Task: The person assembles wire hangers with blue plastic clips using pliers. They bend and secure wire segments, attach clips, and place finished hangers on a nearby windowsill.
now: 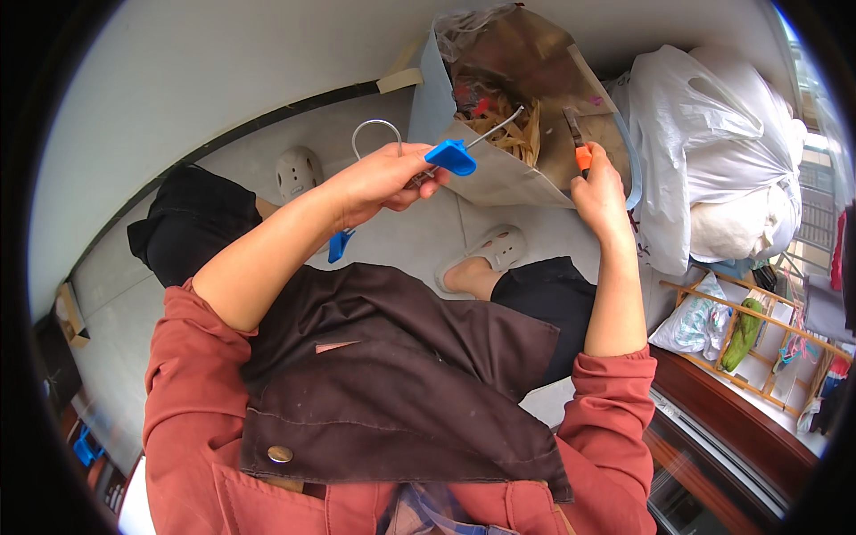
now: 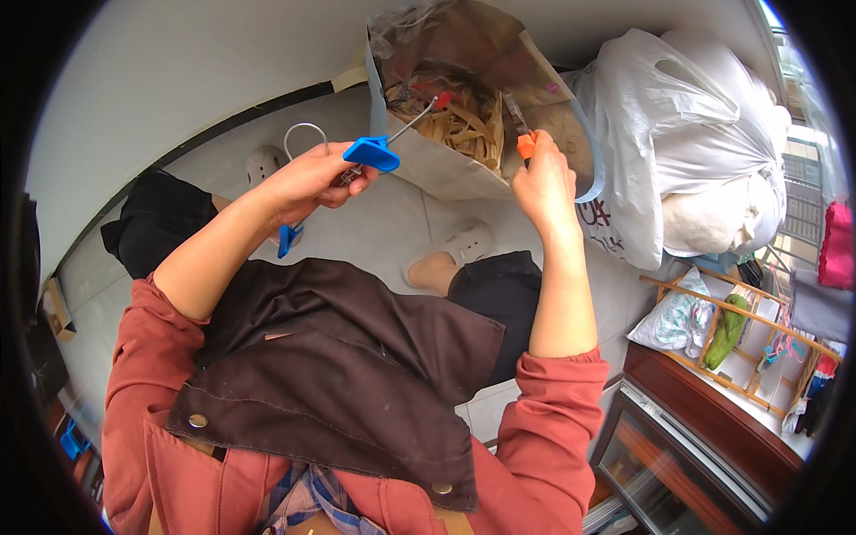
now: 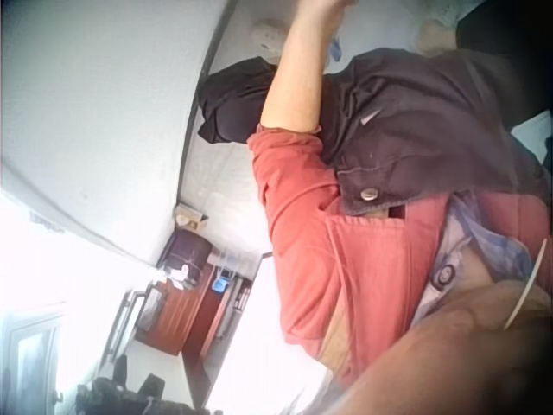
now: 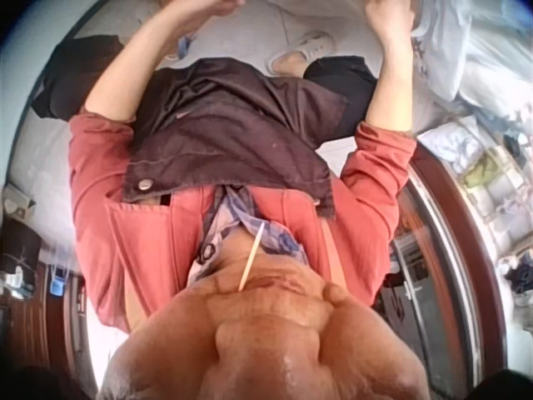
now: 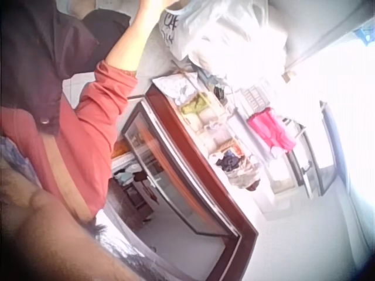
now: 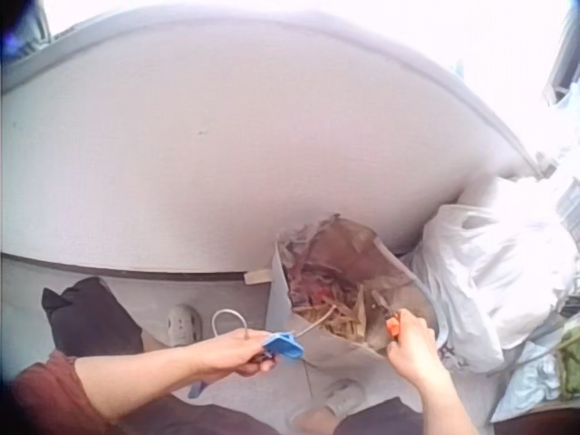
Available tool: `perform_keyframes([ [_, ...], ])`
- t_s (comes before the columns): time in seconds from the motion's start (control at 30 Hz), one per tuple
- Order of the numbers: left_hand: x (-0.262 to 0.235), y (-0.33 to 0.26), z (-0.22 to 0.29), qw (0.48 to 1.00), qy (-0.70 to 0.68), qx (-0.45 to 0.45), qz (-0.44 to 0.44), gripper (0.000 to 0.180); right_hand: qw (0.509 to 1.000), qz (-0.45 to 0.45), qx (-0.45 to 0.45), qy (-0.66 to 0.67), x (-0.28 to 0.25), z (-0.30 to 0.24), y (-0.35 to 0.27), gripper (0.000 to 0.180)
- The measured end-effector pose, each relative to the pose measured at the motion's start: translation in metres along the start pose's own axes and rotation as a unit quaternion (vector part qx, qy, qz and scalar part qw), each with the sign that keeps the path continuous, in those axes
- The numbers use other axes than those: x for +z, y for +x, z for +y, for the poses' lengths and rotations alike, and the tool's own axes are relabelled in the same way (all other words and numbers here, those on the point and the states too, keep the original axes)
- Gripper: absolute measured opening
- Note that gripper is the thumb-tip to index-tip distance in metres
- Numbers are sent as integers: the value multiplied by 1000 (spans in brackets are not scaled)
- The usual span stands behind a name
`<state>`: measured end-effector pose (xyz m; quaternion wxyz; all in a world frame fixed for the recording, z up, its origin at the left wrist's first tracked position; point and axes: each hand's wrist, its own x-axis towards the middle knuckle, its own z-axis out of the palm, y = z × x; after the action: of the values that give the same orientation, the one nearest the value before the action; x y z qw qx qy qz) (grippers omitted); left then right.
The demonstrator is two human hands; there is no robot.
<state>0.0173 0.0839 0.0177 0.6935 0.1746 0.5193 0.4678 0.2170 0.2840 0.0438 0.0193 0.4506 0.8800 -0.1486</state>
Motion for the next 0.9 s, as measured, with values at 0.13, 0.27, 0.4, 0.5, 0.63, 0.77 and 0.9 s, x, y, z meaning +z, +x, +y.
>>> perform_keyframes([
  [0.13, 1, 1, 4, 1000, -14, -3, 17, 29, 987, -28, 16, 157, 6, 5, 4, 53],
  [0.27, 3, 2, 9, 1000, 1, 4, 13, 26, 934, -92, 17, 345, -16, -2, 3, 50],
  [0.4, 1, 5, 6, 998, -47, 43, 4, 25, 769, -110, -27, 629, -32, -30, -20, 46],
  [0.5, 3, 5, 12, 996, -77, 51, 0, 24, 709, -96, -14, 699, -8, -39, -39, 39],
  [0.63, 7, 0, 13, 988, -133, 33, -68, 22, 761, -42, -21, 648, 16, -57, -49, 38],
  [0.77, 21, -8, 12, 977, -168, 21, -132, 22, 685, -113, -55, 718, 23, -75, -52, 39],
  [0.9, 24, -11, 10, 962, -205, 14, -182, 23, 632, -87, -50, 769, 28, -85, -60, 36],
])
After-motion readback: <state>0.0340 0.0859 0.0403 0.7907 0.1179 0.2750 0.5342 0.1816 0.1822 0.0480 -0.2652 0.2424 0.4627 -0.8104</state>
